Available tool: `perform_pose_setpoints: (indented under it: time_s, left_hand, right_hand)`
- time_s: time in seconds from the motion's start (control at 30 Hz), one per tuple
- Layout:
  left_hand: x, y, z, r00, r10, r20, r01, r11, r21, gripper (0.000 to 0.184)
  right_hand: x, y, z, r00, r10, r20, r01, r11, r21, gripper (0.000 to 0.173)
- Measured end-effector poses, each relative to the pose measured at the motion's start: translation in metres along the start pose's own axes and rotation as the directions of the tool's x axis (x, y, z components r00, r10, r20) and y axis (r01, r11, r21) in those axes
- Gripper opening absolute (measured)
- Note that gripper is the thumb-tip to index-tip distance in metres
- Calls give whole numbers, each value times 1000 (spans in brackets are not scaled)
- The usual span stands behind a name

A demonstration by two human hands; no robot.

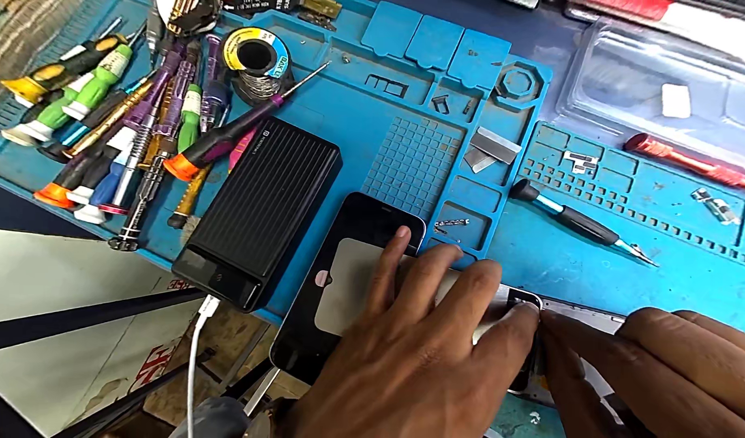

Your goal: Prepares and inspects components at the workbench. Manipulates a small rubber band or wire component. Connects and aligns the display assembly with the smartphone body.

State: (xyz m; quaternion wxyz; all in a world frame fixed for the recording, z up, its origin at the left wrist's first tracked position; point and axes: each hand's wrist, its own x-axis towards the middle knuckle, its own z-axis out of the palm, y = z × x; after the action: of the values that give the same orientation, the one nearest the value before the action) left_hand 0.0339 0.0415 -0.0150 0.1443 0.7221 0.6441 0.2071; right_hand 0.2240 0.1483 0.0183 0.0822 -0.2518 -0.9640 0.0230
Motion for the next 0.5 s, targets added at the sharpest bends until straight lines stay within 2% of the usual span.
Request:
perform_pose_setpoints:
  time_s: [0.27, 0.5]
  left_hand:
    - [1, 0, 1, 1000, -8, -13, 8, 1000, -17, 39]
    - [-1, 1, 0, 1000, 5, -26, -3, 998, 67, 37]
  right_hand:
    - [3, -2, 1, 1000, -2, 5, 2, 1000, -9, 19]
    - [7, 10, 0, 989, -131, 65, 131, 991, 9, 18]
